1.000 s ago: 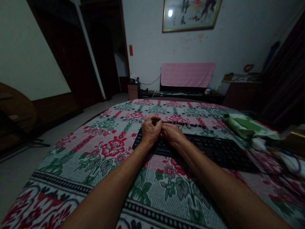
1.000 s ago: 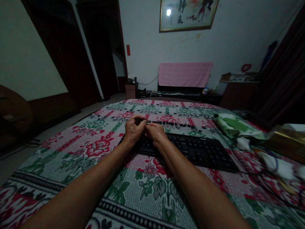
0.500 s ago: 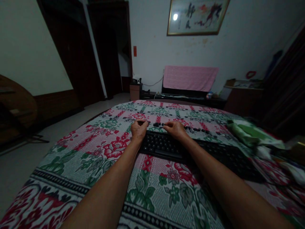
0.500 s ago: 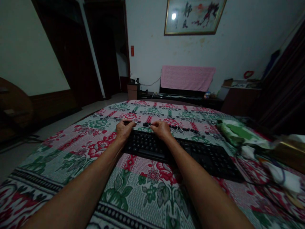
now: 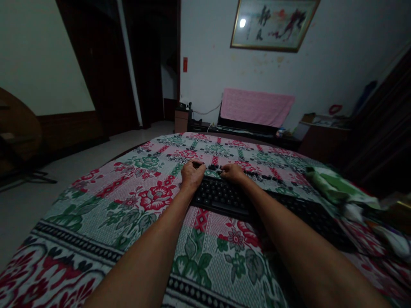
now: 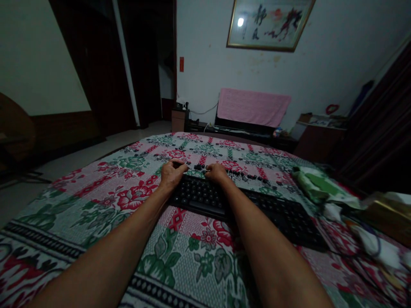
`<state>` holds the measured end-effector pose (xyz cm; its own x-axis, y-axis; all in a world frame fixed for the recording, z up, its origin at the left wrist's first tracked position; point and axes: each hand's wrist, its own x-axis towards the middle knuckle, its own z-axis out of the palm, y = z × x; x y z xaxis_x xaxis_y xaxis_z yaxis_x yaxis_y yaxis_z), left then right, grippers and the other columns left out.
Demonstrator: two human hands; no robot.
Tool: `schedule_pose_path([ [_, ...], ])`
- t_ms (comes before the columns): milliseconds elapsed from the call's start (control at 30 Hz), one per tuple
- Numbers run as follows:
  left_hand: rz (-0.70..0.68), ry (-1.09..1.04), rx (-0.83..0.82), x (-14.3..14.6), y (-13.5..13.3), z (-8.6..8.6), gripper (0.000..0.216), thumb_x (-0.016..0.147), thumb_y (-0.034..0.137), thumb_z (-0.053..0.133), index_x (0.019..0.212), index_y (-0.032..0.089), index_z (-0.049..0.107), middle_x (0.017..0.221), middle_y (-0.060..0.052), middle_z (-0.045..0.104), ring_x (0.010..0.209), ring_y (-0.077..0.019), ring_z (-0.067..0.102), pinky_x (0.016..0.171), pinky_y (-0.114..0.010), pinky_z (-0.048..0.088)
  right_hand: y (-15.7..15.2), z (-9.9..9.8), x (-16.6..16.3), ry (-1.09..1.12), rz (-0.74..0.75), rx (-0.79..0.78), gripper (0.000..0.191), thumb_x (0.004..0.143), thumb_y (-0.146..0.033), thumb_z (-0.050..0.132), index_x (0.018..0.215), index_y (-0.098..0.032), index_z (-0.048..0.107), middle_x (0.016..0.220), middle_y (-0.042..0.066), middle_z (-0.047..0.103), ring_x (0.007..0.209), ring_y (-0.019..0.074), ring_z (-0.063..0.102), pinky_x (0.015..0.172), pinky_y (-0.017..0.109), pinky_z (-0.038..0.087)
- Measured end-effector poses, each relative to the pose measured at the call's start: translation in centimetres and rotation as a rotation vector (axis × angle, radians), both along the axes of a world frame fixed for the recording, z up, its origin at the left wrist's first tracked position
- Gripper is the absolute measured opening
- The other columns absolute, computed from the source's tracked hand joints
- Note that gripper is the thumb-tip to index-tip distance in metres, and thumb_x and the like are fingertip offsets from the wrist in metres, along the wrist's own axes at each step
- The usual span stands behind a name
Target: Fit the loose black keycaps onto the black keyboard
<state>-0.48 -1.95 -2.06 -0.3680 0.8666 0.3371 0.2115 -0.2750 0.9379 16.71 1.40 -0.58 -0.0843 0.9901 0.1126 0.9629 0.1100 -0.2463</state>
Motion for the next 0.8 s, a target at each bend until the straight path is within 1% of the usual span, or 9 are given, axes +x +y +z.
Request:
schedule_pose_path([
  [200,-0.006,0.021,-0.013,0.0,-0.4,0.3,0.012,0.06,0.019,0.063,0.072,0.018,0.06,0.069,0.0,0.066,0.07,-0.0149,0.062,0.072,-0.026,0.047,0.1,-0.3,0.0,0.035,-0.01,0.019,0.024,0.071,-0.023,0.061,0.091,-0.025,0.074,0.09,0.001,0.073,0.088,0.0172,0.066,0.075,0.021,0.046],
  [467,0.015,0.055,-0.02,0.1,-0.2,0.1,0.013,0.06,0.02,0.064,0.073,0.019,0.061,0.068,0.0,0.065,0.071,-0.0151,0.062,0.073,-0.026,0.048,1.6,-1.0,-0.6,0.09,-0.066,0.1,0.031,0.07,-0.028,0.061,0.1,-0.024,0.071,0.095,0.003,0.072,0.092,0.0187,0.064,0.081,0.024,0.046],
  [633,0.009,0.055,-0.012,0.1,0.0,-0.1,0.013,0.06,0.02,0.064,0.073,0.018,0.061,0.069,0.0,0.065,0.071,-0.0153,0.062,0.074,-0.026,0.048,1.9,-1.1,-0.8,0.058,-0.077,0.095,0.033,0.072,-0.029,0.059,0.102,-0.024,0.07,0.097,0.004,0.071,0.094,0.0193,0.064,0.082,0.025,0.046],
  [800,0.02,0.054,-0.029,0.1,-0.2,0.2,0.013,0.059,0.019,0.064,0.072,0.018,0.061,0.067,0.0,0.064,0.07,-0.015,0.061,0.074,-0.026,0.047,1.7,-0.9,-0.9,0.041,-0.083,0.075,0.033,0.073,-0.03,0.059,0.103,-0.026,0.07,0.1,0.003,0.071,0.094,0.0185,0.063,0.081,0.025,0.046],
])
